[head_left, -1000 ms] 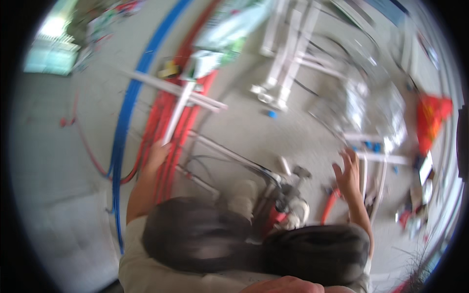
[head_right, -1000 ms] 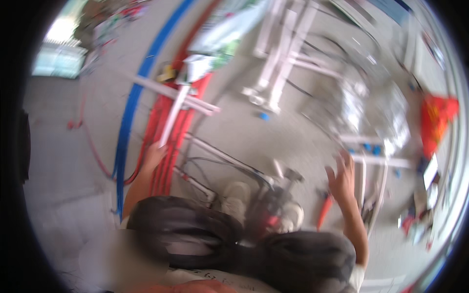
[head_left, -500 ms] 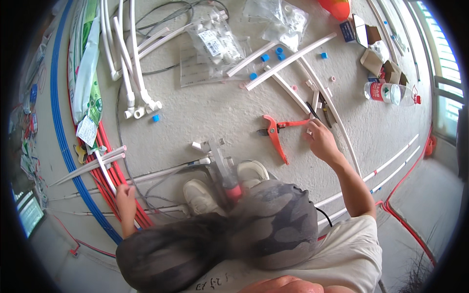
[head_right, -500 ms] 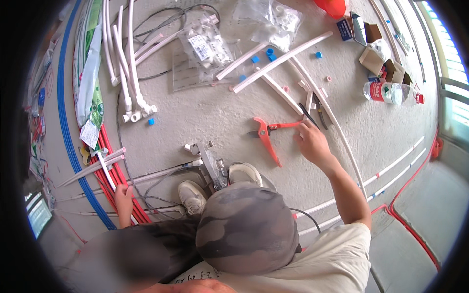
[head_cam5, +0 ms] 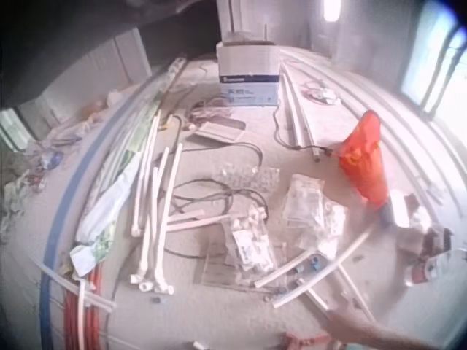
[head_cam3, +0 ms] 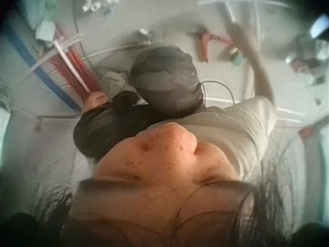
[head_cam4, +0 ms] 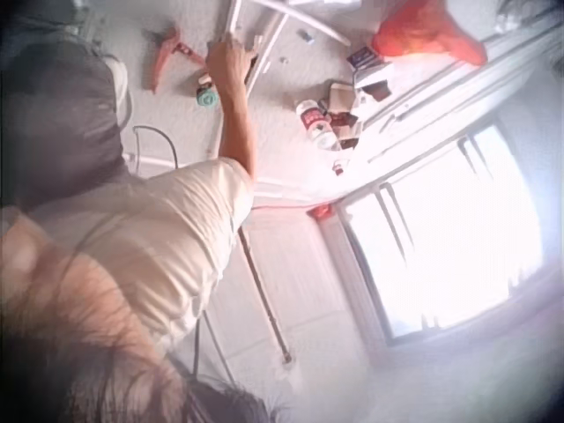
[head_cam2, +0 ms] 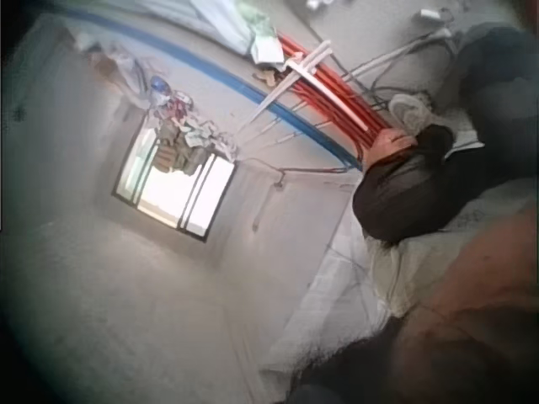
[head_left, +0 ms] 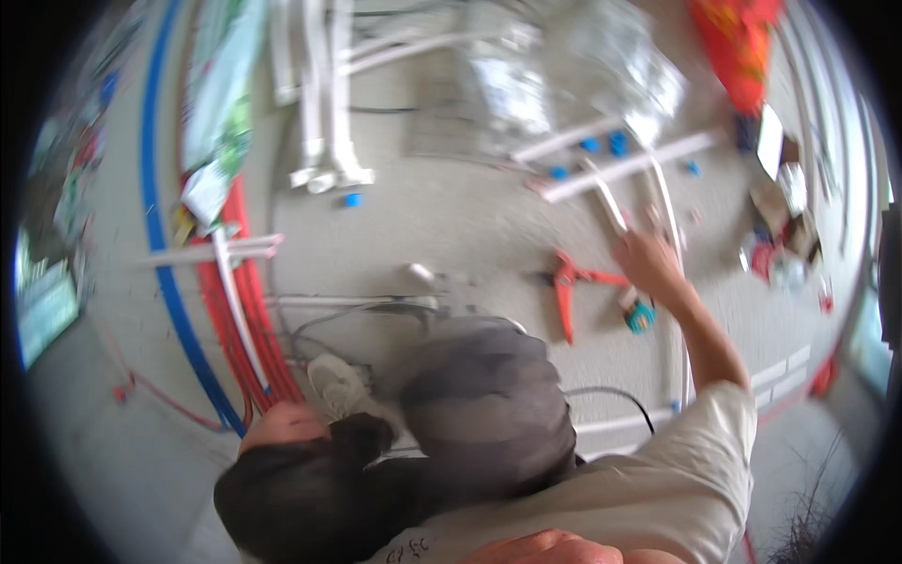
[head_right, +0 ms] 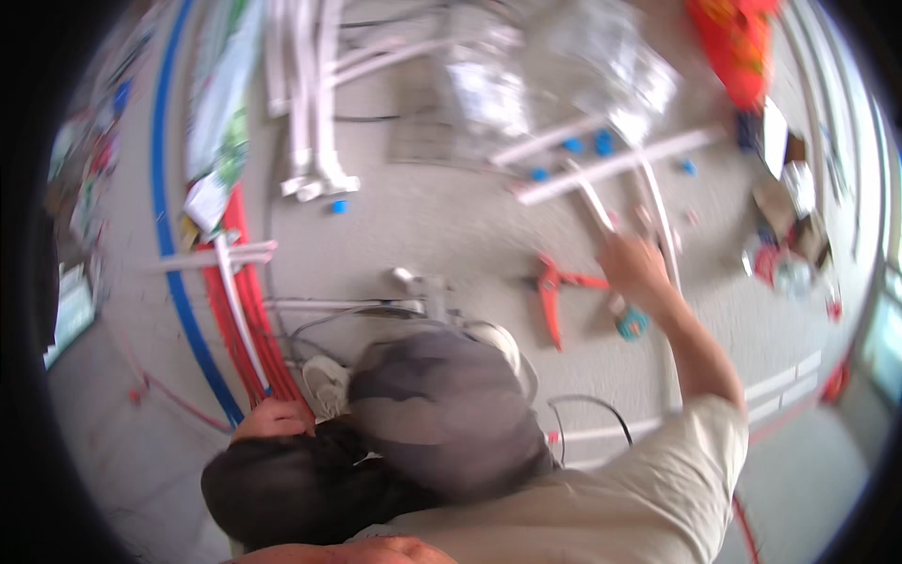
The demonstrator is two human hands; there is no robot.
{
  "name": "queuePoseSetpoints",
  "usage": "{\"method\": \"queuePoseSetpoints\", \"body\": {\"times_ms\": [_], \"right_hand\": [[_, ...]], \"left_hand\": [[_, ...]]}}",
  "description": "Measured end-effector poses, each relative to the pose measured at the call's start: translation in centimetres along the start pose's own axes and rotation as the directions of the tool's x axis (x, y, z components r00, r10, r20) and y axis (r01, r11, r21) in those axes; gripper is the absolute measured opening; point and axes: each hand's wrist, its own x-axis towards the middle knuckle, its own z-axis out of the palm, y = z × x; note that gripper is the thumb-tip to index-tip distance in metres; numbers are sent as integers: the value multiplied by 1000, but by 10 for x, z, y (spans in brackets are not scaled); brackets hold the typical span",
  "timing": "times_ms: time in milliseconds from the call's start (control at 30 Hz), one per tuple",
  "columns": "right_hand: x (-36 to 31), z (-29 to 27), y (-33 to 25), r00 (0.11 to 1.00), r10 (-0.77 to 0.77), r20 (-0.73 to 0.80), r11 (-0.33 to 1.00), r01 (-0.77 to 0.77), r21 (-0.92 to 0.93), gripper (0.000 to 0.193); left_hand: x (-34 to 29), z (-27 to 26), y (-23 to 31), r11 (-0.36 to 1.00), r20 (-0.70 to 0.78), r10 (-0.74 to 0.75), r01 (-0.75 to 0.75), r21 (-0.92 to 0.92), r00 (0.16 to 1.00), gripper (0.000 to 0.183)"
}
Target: The person measures and cuts white PVC pipes, then uses a pipe fusion tool to heat and join pipe segments with elbow and T-fittings. The person assembles multiple pipe sections into a larger frame structure on the floor.
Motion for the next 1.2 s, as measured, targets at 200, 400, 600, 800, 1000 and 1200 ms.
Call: {"method": "queuePoseSetpoints", "body": {"times_ms": [200,400,600,800,1000,1200], "right_hand": [[-24,25,-38,973,-27,-228,991,56,122,22],[-36,-23,-141,877,-197,-439,975,222,6,19],[-50,-74,-305,597,-677,-431,732,610,-304,15],[-79,-117,-396,467,-840,-276,538,648,-540,12],[-43,-101,-416,503,-825,-257,564,708,-426,14],[-55,-57,-566,379,-921,89,313,857,-409,21]], "left_hand": [[30,-3,-117,967,-556,9,134,217,831,52],[52,-67,-145,754,-959,263,598,271,104,76],[76,-151,-237,983,-1000,21,183,23,16,61],[39,5,-442,964,-999,-43,262,-43,-9,42],[-78,195,-695,902,-907,-398,118,-414,-139,41],[-53,100,-494,971,-998,-48,230,-58,-47,25]]}}
